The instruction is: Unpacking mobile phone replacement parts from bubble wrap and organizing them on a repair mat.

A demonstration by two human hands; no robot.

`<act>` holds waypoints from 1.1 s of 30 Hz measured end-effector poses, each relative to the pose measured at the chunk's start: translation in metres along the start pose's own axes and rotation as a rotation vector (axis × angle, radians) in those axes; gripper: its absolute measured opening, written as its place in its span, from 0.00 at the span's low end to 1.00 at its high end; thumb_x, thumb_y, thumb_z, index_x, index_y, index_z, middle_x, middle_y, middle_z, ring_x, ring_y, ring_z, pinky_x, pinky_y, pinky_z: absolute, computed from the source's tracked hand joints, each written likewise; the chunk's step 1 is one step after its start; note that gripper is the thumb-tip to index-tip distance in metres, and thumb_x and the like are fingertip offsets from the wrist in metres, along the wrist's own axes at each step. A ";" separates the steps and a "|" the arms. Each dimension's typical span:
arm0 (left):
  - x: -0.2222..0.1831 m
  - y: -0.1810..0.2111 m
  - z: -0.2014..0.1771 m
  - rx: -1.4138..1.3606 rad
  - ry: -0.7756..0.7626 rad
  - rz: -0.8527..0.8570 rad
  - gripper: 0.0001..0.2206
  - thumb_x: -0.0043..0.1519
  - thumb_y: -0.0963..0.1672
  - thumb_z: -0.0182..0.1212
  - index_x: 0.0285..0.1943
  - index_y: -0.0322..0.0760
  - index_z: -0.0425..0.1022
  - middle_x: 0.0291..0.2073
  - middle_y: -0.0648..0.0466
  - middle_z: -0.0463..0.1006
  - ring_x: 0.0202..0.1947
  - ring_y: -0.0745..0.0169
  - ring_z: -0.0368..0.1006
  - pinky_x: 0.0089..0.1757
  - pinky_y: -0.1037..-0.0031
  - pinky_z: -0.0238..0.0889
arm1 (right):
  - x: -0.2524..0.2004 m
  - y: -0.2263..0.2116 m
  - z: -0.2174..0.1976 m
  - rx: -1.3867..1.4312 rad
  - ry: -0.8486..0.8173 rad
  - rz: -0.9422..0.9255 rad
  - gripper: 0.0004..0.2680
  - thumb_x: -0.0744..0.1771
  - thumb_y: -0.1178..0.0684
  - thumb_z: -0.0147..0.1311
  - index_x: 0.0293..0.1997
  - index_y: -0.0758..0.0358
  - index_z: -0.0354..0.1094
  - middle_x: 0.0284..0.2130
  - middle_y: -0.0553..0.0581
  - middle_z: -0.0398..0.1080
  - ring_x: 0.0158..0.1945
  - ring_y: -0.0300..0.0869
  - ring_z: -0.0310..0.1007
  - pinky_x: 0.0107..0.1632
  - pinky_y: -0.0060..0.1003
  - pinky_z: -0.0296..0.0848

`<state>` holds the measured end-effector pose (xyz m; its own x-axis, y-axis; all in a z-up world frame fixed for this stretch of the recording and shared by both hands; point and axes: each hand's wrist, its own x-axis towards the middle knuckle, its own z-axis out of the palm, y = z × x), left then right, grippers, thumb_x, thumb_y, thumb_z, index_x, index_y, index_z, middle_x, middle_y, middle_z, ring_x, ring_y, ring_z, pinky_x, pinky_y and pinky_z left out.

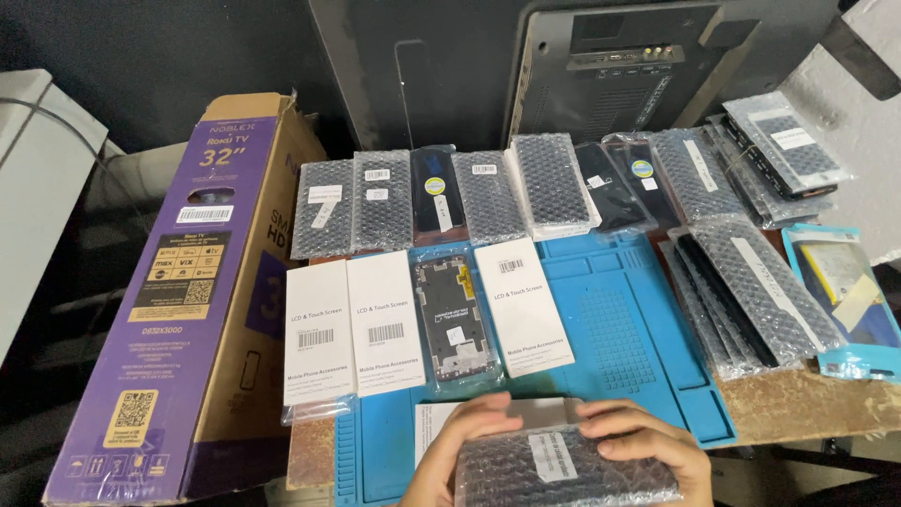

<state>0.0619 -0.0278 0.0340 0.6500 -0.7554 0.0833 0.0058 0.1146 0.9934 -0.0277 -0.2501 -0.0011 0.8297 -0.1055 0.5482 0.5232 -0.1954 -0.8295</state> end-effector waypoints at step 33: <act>0.093 -0.059 -0.022 -0.131 0.201 -0.253 0.23 0.53 0.44 0.59 0.59 0.36 0.64 0.34 0.46 0.81 0.27 0.54 0.79 0.32 0.78 0.71 | 0.124 0.093 -0.036 0.219 0.427 0.147 0.11 0.61 0.62 0.55 0.46 0.65 0.62 0.32 0.54 0.69 0.37 0.34 0.69 0.44 0.28 0.70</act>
<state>0.1391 -0.0910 -0.0187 0.7518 -0.6301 -0.1944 0.2751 0.0317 0.9609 0.1168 -0.3164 -0.0069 0.7680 -0.5148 0.3810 0.4734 0.0557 -0.8791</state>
